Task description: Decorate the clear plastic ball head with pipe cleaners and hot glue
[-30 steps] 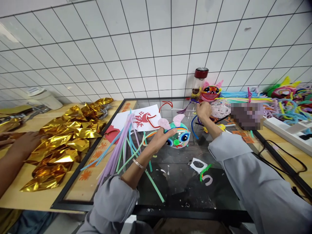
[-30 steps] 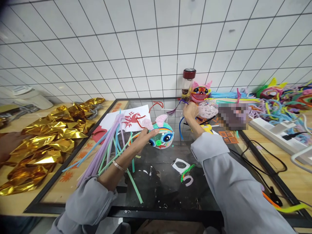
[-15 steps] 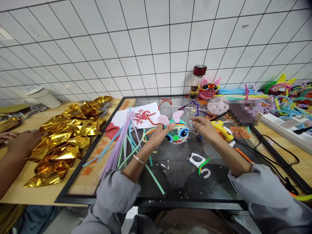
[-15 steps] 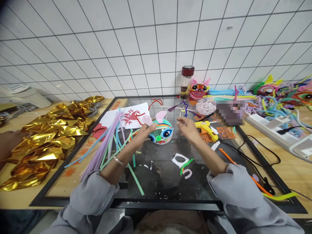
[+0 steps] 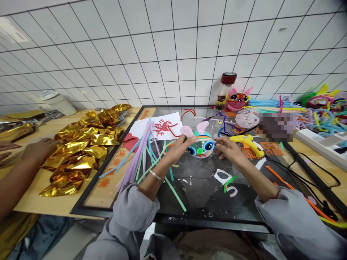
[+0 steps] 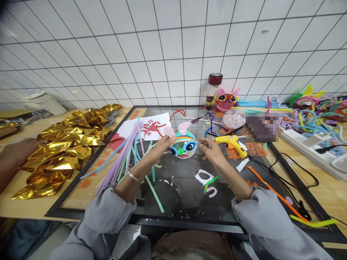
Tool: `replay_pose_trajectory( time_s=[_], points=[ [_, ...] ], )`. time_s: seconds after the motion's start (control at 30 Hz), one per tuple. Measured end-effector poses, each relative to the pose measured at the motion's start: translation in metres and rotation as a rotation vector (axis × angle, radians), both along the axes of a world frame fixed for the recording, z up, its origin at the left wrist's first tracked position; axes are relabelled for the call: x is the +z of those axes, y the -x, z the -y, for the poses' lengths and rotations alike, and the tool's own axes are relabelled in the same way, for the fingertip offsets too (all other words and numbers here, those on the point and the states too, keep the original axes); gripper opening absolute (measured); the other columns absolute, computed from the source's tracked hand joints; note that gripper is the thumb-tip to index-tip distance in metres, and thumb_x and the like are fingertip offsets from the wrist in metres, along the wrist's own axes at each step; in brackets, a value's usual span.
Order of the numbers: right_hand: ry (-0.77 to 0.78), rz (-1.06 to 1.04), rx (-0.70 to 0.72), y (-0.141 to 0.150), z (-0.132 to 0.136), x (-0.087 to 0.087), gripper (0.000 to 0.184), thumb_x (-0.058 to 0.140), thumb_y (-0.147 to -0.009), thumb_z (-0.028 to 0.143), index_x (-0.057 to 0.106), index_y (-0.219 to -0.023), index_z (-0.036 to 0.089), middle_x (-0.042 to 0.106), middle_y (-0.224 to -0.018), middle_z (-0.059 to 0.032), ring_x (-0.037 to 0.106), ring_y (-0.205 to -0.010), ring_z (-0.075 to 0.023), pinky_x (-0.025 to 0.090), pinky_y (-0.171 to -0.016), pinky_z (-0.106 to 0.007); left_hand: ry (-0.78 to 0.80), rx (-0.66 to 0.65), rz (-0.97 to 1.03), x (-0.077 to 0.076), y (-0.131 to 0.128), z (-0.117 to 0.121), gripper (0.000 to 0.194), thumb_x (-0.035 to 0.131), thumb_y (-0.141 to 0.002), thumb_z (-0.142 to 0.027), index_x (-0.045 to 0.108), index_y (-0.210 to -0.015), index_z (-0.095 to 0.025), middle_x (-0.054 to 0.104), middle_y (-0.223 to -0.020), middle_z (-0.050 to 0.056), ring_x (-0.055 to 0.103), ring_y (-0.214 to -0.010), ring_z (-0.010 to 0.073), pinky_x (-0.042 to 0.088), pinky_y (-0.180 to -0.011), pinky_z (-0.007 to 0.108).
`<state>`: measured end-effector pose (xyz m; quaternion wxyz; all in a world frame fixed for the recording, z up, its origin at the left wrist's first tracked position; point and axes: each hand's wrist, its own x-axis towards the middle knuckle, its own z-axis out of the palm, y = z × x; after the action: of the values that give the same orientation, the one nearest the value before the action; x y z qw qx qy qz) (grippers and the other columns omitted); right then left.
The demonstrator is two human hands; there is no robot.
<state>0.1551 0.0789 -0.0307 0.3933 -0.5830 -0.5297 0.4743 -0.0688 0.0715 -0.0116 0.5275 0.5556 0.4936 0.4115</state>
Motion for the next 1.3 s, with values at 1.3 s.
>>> replay_pose_trajectory(
  time_s=[1.3],
  points=[
    [-0.128, -0.218, 0.193, 0.007, 0.007, 0.004, 0.051, 0.072, -0.069, 0.058, 0.066, -0.103, 0.02, 0.068, -0.09, -0.0037, 0.061, -0.07, -0.015, 0.055, -0.067, -0.03, 0.019, -0.056, -0.122, 0.01, 0.018, 0.001, 0.084, 0.074, -0.071, -0.05, 0.045, -0.142, -0.014, 0.055, -0.139, 0.018, 0.058, -0.116, 0.0316, 0.05, -0.093, 0.039]
  ],
)
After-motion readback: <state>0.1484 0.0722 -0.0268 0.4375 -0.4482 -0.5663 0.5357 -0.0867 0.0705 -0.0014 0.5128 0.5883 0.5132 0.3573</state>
